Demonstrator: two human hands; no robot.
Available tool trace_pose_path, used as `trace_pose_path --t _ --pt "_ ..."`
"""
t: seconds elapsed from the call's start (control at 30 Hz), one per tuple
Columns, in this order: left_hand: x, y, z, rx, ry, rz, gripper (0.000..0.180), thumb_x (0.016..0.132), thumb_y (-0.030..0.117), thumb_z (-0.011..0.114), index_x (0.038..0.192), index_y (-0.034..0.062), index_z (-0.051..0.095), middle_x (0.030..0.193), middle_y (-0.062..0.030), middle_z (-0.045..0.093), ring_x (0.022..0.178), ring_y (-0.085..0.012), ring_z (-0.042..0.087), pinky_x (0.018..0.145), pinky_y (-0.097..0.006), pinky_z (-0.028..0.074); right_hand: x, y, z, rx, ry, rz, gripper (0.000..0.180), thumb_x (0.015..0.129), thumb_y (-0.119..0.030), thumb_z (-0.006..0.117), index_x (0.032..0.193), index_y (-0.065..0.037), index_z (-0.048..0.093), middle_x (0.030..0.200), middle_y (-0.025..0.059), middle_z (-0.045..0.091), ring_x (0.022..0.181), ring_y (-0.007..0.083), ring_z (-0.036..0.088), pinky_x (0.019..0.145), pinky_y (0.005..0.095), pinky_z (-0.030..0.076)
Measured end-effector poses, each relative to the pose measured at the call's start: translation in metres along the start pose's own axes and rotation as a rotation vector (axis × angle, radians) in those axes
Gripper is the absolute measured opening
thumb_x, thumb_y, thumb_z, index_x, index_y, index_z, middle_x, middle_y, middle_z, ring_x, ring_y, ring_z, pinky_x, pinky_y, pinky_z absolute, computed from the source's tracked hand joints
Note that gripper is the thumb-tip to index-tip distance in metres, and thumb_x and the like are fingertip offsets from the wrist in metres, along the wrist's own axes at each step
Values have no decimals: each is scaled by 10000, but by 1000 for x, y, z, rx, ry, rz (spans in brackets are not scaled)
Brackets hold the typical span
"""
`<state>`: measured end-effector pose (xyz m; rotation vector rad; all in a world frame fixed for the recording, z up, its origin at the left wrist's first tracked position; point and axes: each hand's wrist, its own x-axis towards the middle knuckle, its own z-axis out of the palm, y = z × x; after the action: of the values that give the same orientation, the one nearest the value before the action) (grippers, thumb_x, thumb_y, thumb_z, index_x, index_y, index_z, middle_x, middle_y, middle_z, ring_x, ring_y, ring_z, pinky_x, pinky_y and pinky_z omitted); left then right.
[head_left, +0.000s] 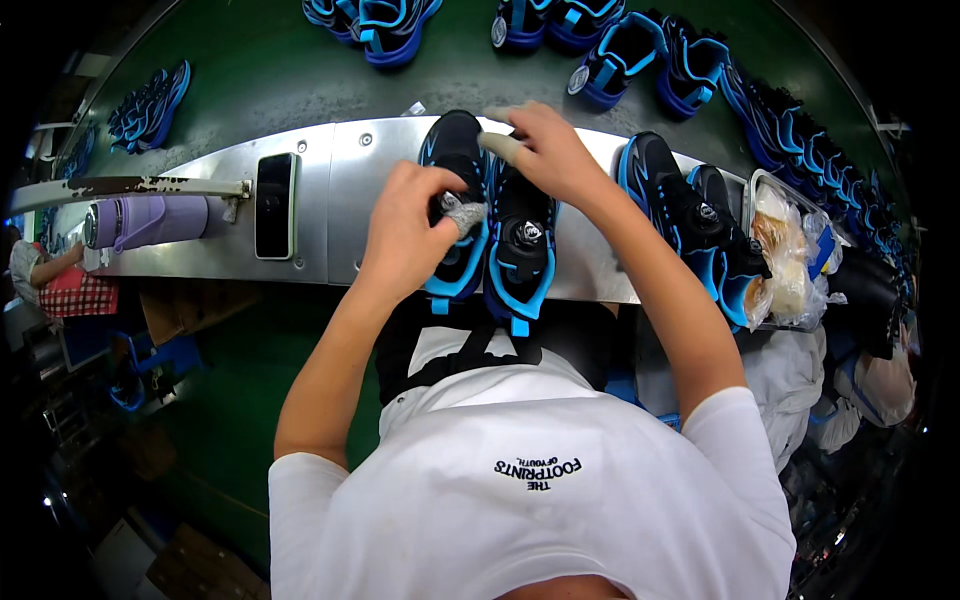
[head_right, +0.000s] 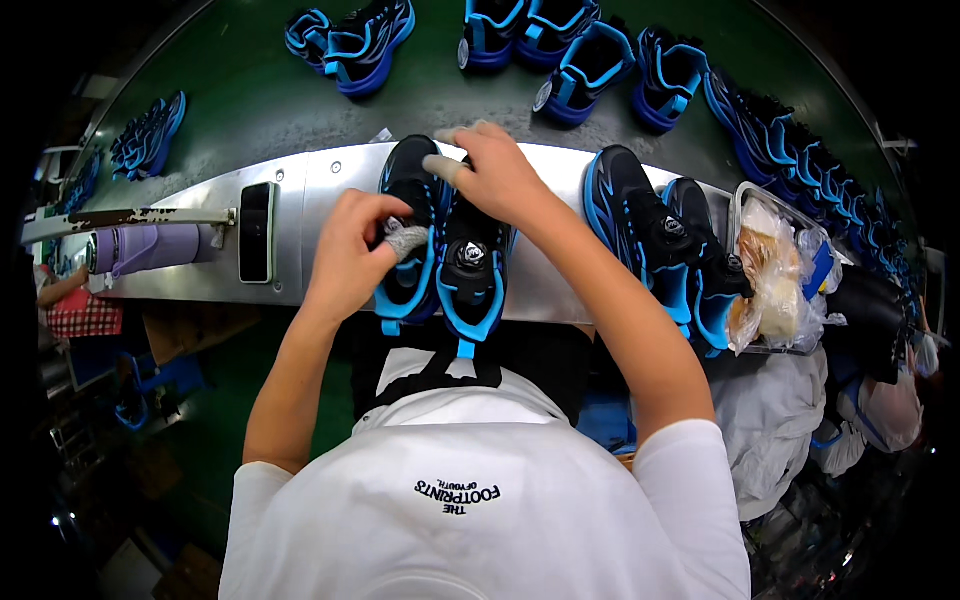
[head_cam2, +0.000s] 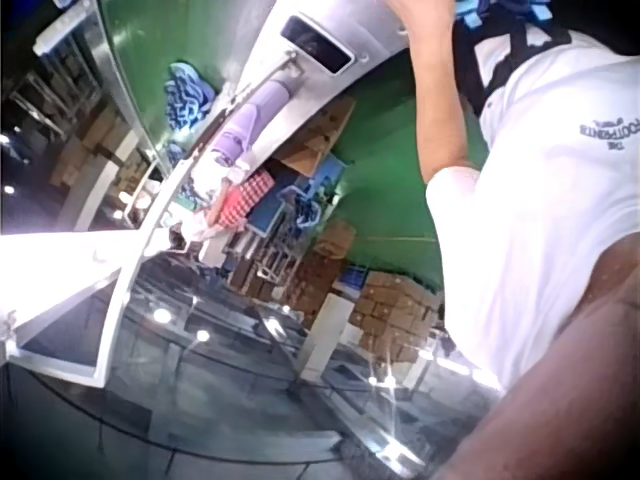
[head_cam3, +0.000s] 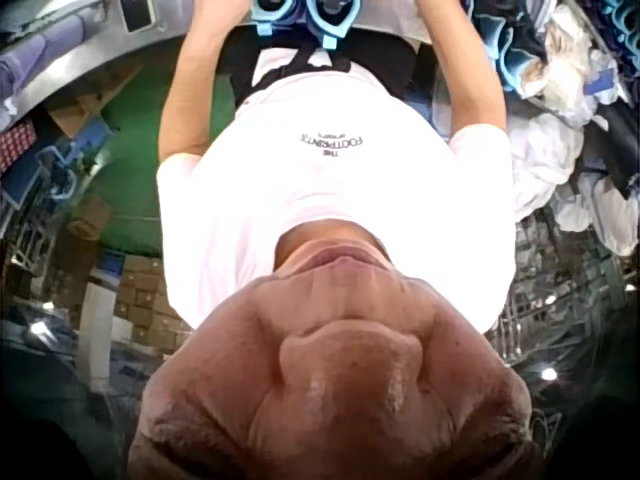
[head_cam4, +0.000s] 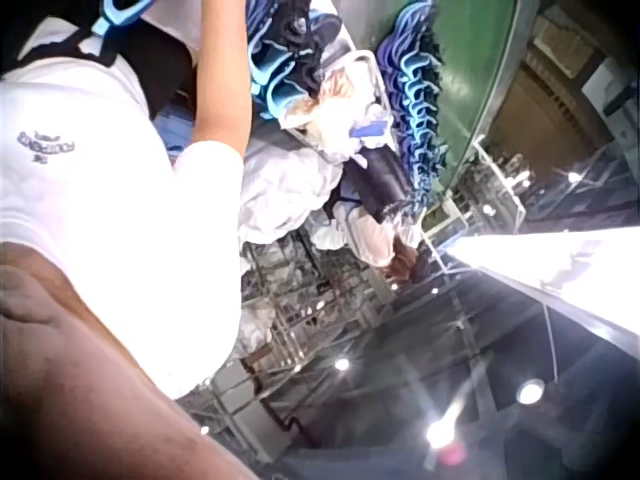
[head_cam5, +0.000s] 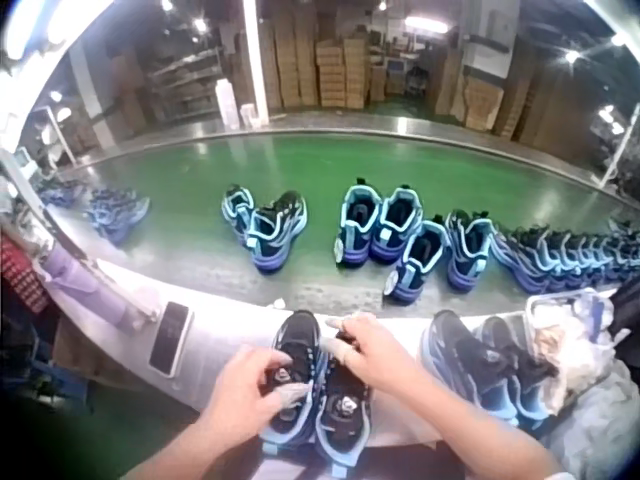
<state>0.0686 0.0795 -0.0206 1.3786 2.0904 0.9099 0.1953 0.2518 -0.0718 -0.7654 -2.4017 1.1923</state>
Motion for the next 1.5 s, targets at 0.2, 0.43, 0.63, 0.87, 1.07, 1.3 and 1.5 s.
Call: trace_pose_path --t 0.2,0.43,0.63,0.87,1.07,1.3,1.5 --pt "9 -6 -25 -347 -352 -62 313 747 1 658 1055 53 677 869 -33 530 732 -148 496 684 -284 439 54 3 55 -193 -142 70 551 884 -448 608 1310 -101 571 1219 243 569 1126 415 551 983 455 439" --pt "15 -14 -28 -457 -419 -97 393 768 91 745 1135 56 609 903 19 529 818 -94 429 766 -226 394 71 4 68 -175 -247 56 488 923 -451 562 1247 -90 608 1199 249 571 1141 411 544 971 472 444" --pt "9 -14 -22 -200 -255 -19 466 803 70 716 1250 50 586 1014 21 562 831 -90 431 785 -227 395 76 14 77 -144 -213 5 452 914 -439 575 1167 -74 655 1132 261 592 1101 415 554 960 474 442" --pt "9 -13 -18 -160 -204 128 405 760 31 681 1157 49 598 945 -44 563 782 -153 494 752 -250 442 78 18 79 -103 -183 5 434 897 -429 605 1124 -68 683 1090 251 608 1071 410 561 947 469 445" --pt "12 -27 -18 -422 -354 -47 390 814 62 719 1192 43 627 1015 6 615 827 -83 486 771 -228 407 77 14 74 -118 -185 -27 386 907 -400 599 1146 -109 685 1025 195 622 1017 365 578 902 430 460" --pt "16 -33 -27 -368 -411 74 384 803 138 742 1154 41 620 1112 -12 617 904 -109 523 820 -255 424 75 16 77 -113 -180 -12 386 908 -400 596 1153 -115 687 1007 186 621 1004 354 580 896 421 460" --pt "1 -30 -9 -25 -106 -37 374 752 175 782 1064 48 620 1112 -51 591 1032 -194 556 885 -304 436 75 15 75 -99 -170 -20 374 905 -392 601 1143 -119 692 1001 182 622 990 352 584 886 416 461"
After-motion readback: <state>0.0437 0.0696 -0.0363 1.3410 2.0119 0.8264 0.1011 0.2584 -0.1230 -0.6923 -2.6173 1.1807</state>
